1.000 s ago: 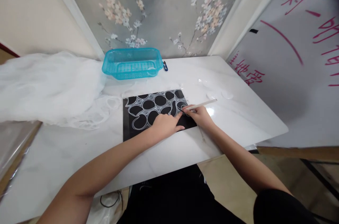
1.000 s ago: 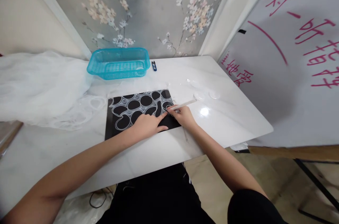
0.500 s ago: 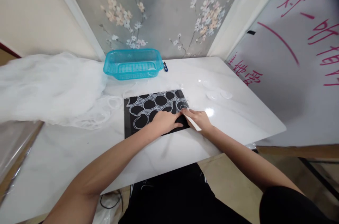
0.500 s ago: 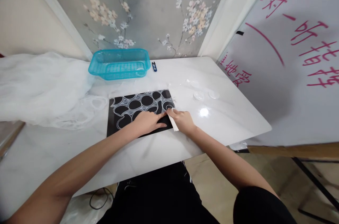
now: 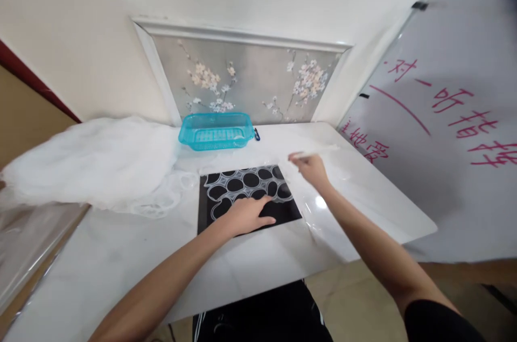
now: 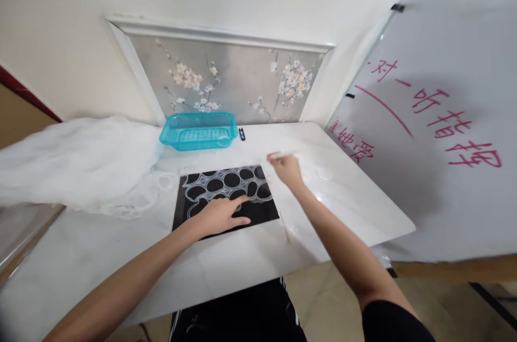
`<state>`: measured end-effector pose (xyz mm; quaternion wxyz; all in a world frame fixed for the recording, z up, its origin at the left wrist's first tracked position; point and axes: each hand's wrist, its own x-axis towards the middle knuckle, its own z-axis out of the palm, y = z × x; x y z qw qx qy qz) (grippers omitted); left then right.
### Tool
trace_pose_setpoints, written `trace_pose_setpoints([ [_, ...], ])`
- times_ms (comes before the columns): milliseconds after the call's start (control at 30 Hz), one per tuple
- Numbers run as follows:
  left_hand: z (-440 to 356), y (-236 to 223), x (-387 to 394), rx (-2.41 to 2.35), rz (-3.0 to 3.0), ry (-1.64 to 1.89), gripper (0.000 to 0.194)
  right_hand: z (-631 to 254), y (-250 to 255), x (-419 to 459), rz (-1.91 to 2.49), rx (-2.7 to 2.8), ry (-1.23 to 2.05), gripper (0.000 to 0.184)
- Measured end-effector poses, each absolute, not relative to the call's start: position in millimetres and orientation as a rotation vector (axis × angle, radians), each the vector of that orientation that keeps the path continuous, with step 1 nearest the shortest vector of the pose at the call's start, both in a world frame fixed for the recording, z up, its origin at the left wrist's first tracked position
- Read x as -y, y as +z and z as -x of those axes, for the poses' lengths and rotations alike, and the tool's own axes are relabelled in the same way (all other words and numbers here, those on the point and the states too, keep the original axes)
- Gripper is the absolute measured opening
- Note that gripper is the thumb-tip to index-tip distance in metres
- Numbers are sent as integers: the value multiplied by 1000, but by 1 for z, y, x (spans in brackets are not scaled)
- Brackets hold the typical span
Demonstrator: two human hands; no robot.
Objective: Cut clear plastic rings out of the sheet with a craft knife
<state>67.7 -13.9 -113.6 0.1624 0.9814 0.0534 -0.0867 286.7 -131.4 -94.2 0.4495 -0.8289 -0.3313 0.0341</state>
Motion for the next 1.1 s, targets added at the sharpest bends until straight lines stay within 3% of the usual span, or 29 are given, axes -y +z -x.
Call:
trace_pose_setpoints([
  [167,-42,-112,-15,-445,-2899,-205,64,-218,-123,135,1513,670,750,31],
  [267,-47,-108,-34,-640,-2973,-168,64,-212,-115,130,1197,522,960,27],
  [433,-87,-105,-64,-811,-3008,-131,59,-233,-104,124,745,309,985,16],
  [600,-124,-110,-82,-775,-2988,-197,29,-256,-118,137,597,209,908,12],
  [700,-141,-104,-81,-757,-2975,-184,23,-263,-120,145,493,195,871,10],
  [867,-192,-50,-55,-521,-2945,45,22,-259,-115,155,319,317,903,12],
  [1100,-278,56,6,53,-2546,668,25,-250,-122,160,345,747,1022,7],
])
